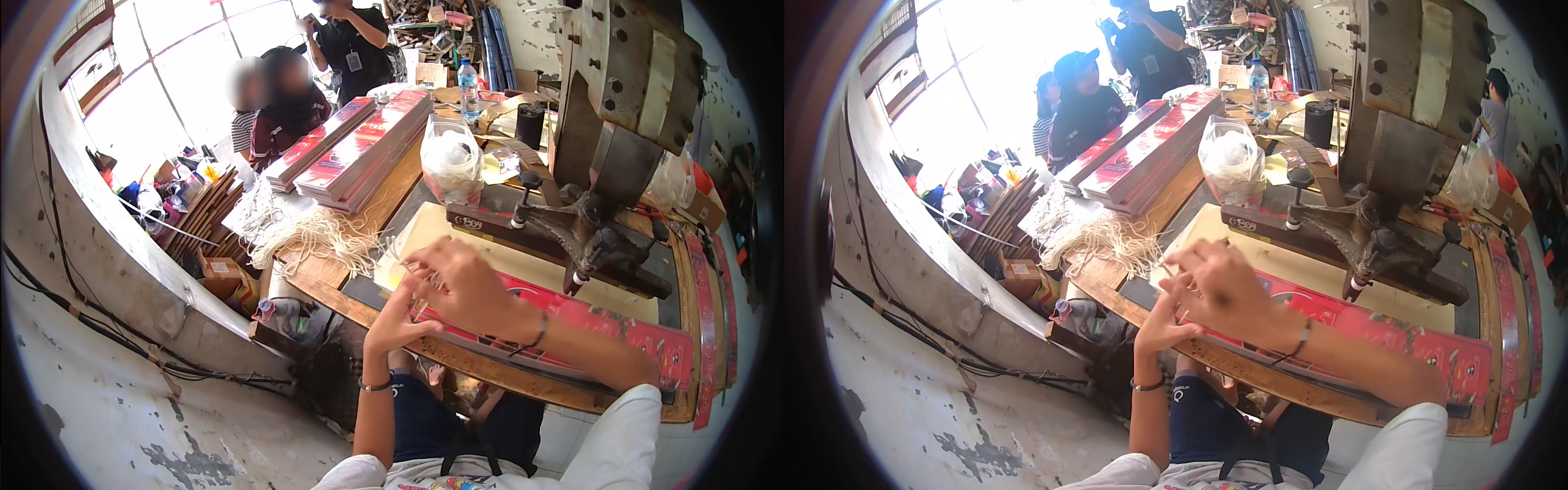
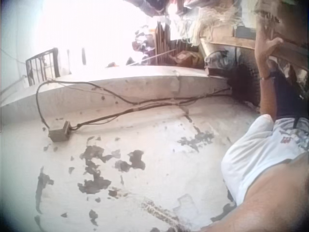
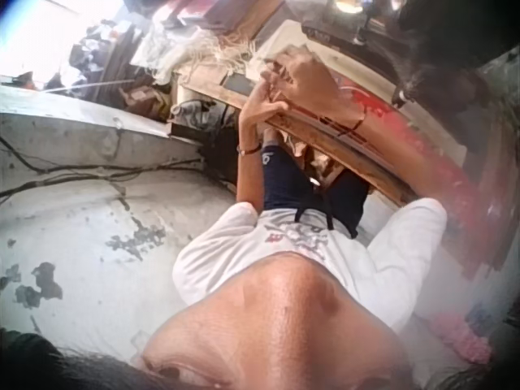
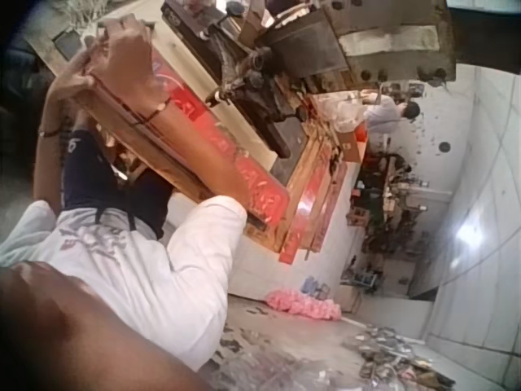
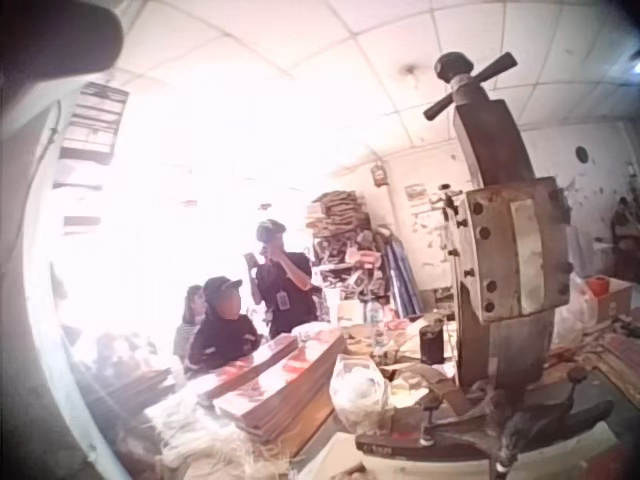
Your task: The person manually threads and ties white strings through pre-punched holes in a stack of red paper products, using a small wooden tool to assist with threading and securing each knot before moving the finished items to the side.
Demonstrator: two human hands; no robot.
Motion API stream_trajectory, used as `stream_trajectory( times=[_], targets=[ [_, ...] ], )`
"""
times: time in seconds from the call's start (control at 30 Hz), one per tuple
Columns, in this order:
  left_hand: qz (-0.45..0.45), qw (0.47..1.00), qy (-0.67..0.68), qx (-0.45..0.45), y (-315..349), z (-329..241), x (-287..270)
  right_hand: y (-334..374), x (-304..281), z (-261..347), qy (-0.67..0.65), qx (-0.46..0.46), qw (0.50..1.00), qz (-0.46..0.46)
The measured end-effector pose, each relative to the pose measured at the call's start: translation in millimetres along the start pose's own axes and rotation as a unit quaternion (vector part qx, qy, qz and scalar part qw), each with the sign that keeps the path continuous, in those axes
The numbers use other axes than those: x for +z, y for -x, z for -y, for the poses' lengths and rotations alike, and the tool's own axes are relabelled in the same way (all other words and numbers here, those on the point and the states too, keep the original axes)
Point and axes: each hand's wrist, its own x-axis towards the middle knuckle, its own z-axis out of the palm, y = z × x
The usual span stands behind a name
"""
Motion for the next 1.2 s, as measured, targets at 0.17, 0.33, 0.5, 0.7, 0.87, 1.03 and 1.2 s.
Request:
stream_trajectory(
  times=[0.17, 0.33, 0.5, 0.7, 0.87, 1.03, 1.2],
  targets=[
    [0.008, 0.999, -0.003, 0.052, -11, -27, 1, -50, -103, 73, 0.039, -0.076, 0.996, -0.038],
    [0.010, 0.997, -0.029, 0.072, -11, -23, -2, -22, -163, 91, 0.100, 0.000, 0.962, 0.254],
    [-0.004, 0.997, -0.032, 0.064, -5, -29, -7, 92, -197, 43, 0.195, 0.191, 0.857, 0.438],
    [0.014, 0.995, -0.008, 0.095, -15, -17, -1, 176, -216, 24, 0.146, 0.344, 0.886, 0.274],
    [0.007, 0.997, 0.006, 0.079, -11, -21, -1, 185, -211, 16, 0.174, 0.289, 0.911, 0.236],
    [0.000, 0.997, 0.022, 0.069, -11, -24, -1, 183, -212, 22, 0.195, 0.269, 0.920, 0.207],
    [-0.021, 0.998, 0.040, 0.040, -7, -23, 1, 178, -211, 31, 0.266, 0.224, 0.918, 0.191]
  ],
)
